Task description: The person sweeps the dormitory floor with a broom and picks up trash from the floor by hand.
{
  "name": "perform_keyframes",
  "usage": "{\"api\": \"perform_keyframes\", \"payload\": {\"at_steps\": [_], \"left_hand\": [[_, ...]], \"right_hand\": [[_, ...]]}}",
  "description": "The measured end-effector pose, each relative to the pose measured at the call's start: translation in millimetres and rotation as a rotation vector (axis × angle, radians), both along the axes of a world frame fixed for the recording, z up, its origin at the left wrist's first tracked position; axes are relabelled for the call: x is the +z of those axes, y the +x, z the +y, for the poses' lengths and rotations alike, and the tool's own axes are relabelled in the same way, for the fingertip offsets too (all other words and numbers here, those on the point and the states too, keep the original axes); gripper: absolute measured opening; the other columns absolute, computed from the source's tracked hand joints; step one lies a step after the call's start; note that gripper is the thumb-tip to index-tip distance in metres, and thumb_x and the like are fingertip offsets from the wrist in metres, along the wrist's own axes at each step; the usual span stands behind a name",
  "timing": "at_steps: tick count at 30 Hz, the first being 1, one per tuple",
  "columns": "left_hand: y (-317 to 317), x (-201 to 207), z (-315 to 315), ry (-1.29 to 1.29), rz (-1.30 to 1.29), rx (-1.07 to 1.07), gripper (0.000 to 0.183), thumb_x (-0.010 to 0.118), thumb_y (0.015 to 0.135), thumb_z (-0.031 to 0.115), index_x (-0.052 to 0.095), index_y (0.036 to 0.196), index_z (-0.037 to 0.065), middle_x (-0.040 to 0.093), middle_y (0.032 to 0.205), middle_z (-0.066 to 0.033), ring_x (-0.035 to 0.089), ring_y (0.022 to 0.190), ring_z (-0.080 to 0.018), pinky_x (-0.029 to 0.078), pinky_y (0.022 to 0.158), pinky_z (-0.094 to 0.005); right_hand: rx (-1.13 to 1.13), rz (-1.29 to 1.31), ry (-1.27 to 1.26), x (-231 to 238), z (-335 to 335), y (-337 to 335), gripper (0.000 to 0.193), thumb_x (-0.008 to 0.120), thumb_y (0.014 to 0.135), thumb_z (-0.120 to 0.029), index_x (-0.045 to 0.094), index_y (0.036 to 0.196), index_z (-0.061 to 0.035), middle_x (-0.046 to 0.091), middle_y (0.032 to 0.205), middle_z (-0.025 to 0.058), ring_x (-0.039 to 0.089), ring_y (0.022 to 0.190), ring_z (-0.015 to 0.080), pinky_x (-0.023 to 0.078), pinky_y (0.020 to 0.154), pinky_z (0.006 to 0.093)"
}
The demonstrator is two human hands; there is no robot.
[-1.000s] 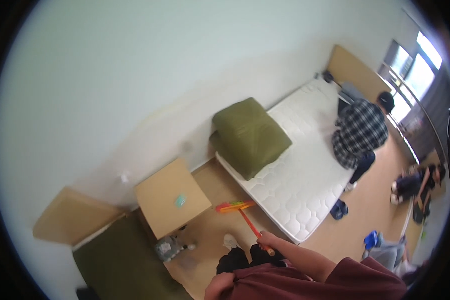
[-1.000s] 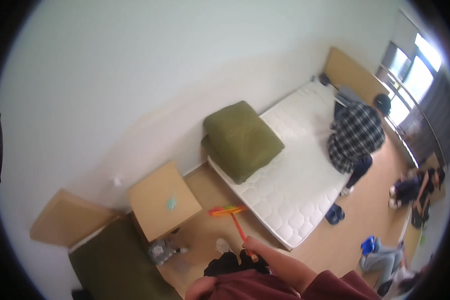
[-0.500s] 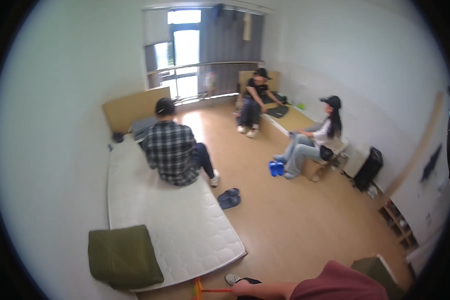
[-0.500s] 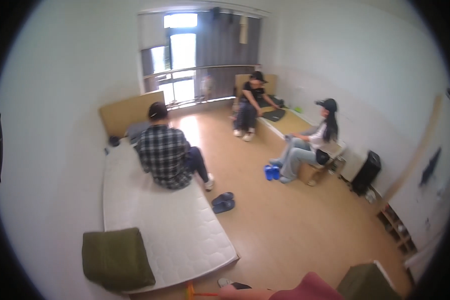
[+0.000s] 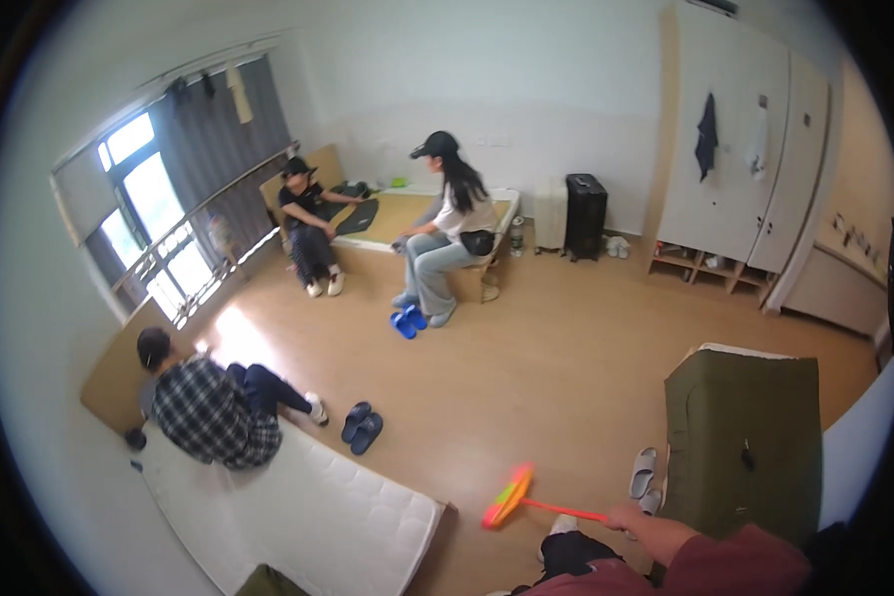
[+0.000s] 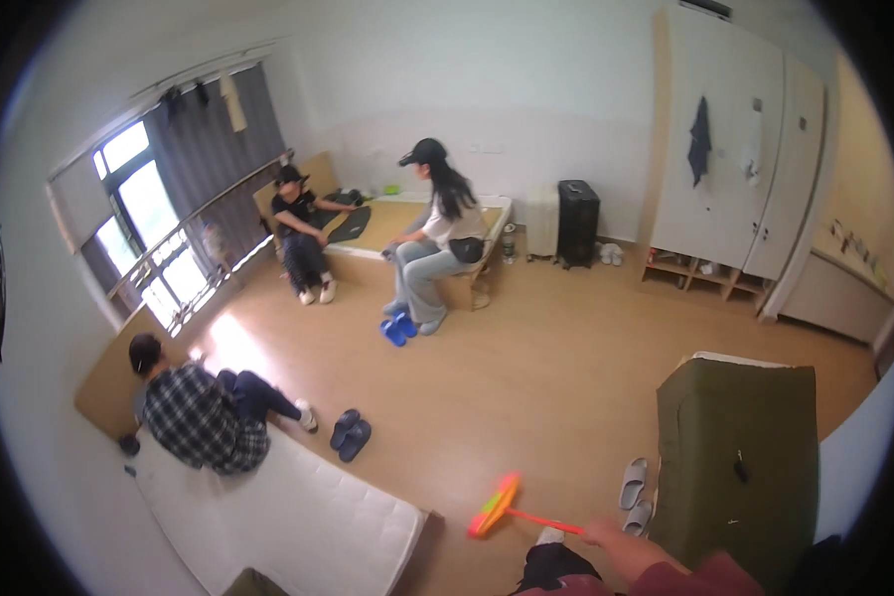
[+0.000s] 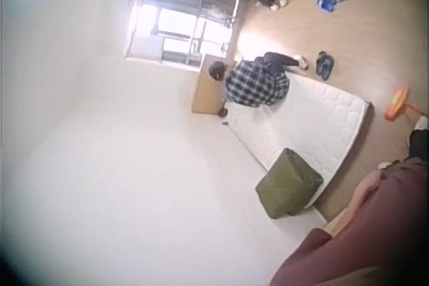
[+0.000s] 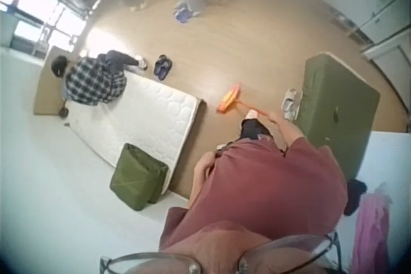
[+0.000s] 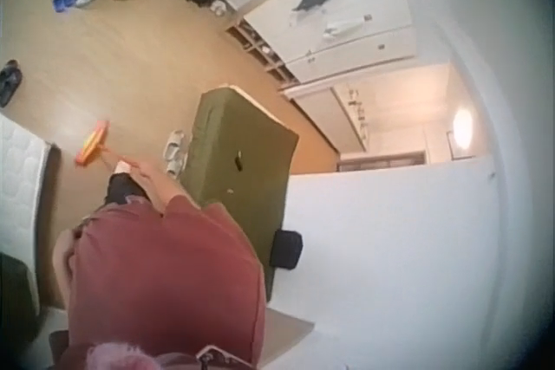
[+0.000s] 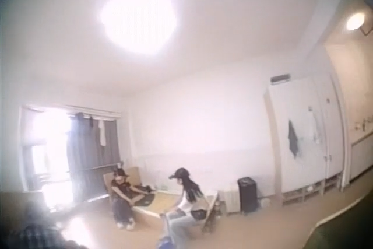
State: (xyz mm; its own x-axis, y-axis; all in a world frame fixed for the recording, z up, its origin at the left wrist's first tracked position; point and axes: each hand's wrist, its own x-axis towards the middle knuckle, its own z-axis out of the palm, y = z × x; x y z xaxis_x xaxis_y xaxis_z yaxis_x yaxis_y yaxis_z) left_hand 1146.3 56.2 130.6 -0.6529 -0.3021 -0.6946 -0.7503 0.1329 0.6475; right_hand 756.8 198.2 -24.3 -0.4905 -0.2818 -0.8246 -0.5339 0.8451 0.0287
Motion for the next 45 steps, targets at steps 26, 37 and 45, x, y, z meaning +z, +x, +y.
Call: {"api": "perform_keyframes", "payload": {"at_steps": [26,37,45], "left_hand": [[-618,-23,-46,-0.103,0.300,-0.606,0.032,0.049,0.085,0.024,0.053,0.108,0.002,0.061,0.093,-0.0207,0.057,0.089,-0.0360,0.045,0.077,-0.0397],[-825,-113,-216,-0.238,0.343,-0.177,0.030,0.054,0.080,0.023,0.056,0.103,0.005,0.063,0.082,-0.0173,0.062,0.078,-0.0323,0.049,0.071,-0.0388],[-929,-105,-335,-0.344,0.309,0.012,0.029,0.057,0.078,0.020,0.058,0.101,0.002,0.064,0.085,-0.0161,0.063,0.080,-0.0279,0.050,0.071,-0.0348]], "right_hand": [[-1.045,-0.178,-0.574,-41,37,-285,0.043,0.048,0.078,-0.019,0.041,0.119,-0.0080,0.057,0.061,0.0129,0.057,0.047,0.0225,0.046,0.044,0.0354],[-0.723,0.164,-0.598,-60,-83,-586,0.026,0.047,0.077,-0.019,0.053,0.101,-0.0119,0.057,0.061,0.0096,0.057,0.049,0.0179,0.041,0.040,0.0328],[-0.854,0.272,-0.489,-59,-102,-668,0.033,0.043,0.082,-0.026,0.051,0.111,-0.0140,0.061,0.081,0.0145,0.059,0.072,0.0287,0.047,0.067,0.0410]]}}
